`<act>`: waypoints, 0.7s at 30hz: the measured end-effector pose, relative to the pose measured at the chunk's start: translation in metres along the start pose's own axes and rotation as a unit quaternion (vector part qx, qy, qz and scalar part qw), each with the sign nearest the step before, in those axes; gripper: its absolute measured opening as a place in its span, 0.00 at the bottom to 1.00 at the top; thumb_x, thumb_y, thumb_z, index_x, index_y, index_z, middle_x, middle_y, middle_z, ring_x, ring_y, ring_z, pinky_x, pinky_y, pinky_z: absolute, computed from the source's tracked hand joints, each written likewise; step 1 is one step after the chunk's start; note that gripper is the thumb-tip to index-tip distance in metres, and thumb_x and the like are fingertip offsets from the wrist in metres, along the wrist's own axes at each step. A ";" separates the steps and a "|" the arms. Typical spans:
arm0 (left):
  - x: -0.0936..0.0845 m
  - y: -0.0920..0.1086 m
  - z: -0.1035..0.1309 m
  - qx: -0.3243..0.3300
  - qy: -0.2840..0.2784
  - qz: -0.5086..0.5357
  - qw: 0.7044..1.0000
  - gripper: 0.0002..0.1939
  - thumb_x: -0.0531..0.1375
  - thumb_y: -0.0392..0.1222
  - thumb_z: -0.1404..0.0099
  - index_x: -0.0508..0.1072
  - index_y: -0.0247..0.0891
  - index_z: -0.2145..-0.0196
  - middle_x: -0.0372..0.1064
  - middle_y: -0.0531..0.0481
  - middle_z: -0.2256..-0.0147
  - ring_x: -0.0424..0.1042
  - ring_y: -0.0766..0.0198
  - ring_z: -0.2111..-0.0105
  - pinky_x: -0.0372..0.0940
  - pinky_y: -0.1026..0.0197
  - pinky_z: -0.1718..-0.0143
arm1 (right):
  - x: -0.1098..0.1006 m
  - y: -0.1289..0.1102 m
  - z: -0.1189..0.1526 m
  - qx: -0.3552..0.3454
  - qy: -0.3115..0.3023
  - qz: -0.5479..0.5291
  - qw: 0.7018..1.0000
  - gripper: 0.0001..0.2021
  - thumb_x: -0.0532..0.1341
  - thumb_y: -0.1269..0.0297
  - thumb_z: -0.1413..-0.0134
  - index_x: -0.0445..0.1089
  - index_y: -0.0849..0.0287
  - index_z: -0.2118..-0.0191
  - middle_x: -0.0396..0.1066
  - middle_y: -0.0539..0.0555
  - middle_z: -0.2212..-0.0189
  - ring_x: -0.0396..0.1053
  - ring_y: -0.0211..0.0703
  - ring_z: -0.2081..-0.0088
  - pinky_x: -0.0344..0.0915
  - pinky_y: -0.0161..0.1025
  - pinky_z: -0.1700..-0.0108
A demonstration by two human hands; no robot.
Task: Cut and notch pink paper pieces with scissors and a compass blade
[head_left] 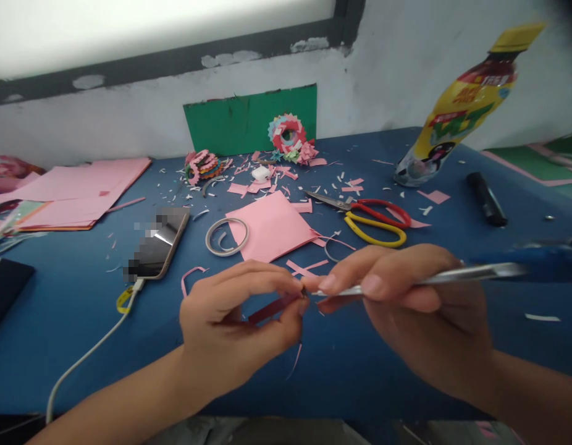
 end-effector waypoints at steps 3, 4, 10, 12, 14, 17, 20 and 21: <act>0.000 -0.001 0.000 -0.006 0.002 0.004 1.000 0.13 0.62 0.22 0.51 0.72 0.37 0.70 0.72 0.51 0.72 0.71 0.68 0.73 0.67 0.67 0.71 | -0.001 0.000 0.001 -0.018 -0.015 0.021 1.000 0.10 0.52 0.65 0.41 0.69 0.54 0.59 0.70 0.53 0.67 0.70 0.39 0.62 0.71 0.36 0.64; 0.000 -0.001 0.000 -0.007 0.002 0.004 1.000 0.13 0.62 0.22 0.51 0.72 0.37 0.70 0.72 0.52 0.72 0.71 0.68 0.72 0.67 0.67 0.70 | -0.002 0.000 0.002 -0.017 -0.018 0.029 0.999 0.10 0.52 0.65 0.41 0.69 0.53 0.58 0.70 0.53 0.67 0.70 0.39 0.62 0.71 0.37 0.64; 0.001 -0.002 -0.001 0.001 0.000 -0.001 1.000 0.13 0.61 0.22 0.51 0.72 0.37 0.70 0.72 0.51 0.72 0.71 0.68 0.72 0.67 0.67 0.70 | -0.006 0.003 0.005 -0.015 -0.034 0.037 0.999 0.10 0.52 0.66 0.41 0.68 0.55 0.58 0.70 0.54 0.65 0.69 0.41 0.59 0.71 0.38 0.63; 0.001 -0.002 -0.001 0.002 -0.002 -0.002 1.000 0.13 0.62 0.23 0.51 0.72 0.37 0.70 0.72 0.51 0.71 0.71 0.68 0.72 0.67 0.67 0.70 | -0.006 0.003 0.005 -0.019 -0.042 0.033 0.998 0.10 0.52 0.66 0.41 0.68 0.56 0.57 0.70 0.54 0.65 0.68 0.41 0.58 0.71 0.38 0.63; 0.001 -0.003 0.000 0.005 -0.001 -0.007 1.000 0.13 0.62 0.22 0.51 0.72 0.37 0.70 0.72 0.51 0.71 0.71 0.68 0.72 0.67 0.67 0.70 | -0.007 0.003 0.005 -0.021 -0.047 0.028 0.998 0.11 0.51 0.67 0.41 0.68 0.58 0.57 0.70 0.55 0.64 0.68 0.41 0.58 0.70 0.38 0.62; 0.000 -0.002 0.002 0.011 0.002 -0.016 1.000 0.13 0.62 0.22 0.51 0.72 0.37 0.69 0.72 0.51 0.71 0.71 0.69 0.72 0.67 0.67 0.70 | -0.008 0.003 0.005 -0.021 -0.049 0.032 0.998 0.10 0.52 0.67 0.41 0.68 0.58 0.57 0.70 0.55 0.64 0.68 0.41 0.58 0.70 0.38 0.62; -0.001 -0.002 0.002 0.015 0.000 -0.026 1.000 0.13 0.62 0.23 0.51 0.72 0.37 0.70 0.72 0.52 0.71 0.71 0.69 0.72 0.67 0.68 0.70 | -0.007 0.003 0.005 -0.017 -0.048 0.049 0.997 0.10 0.51 0.68 0.41 0.68 0.57 0.58 0.70 0.54 0.63 0.68 0.41 0.58 0.71 0.38 0.62; -0.002 -0.002 0.002 0.018 -0.002 -0.030 0.999 0.13 0.62 0.23 0.51 0.72 0.37 0.69 0.72 0.52 0.71 0.71 0.69 0.72 0.67 0.68 0.70 | -0.007 0.003 0.005 -0.018 -0.047 0.055 0.997 0.10 0.51 0.68 0.41 0.68 0.57 0.58 0.70 0.54 0.64 0.69 0.41 0.58 0.71 0.38 0.62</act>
Point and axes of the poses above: each hand's wrist, its own z-axis away from the middle knuckle, its own x-axis out of the palm, y = z × x, the point moved 2 cm from there along -z, towards the middle knuckle
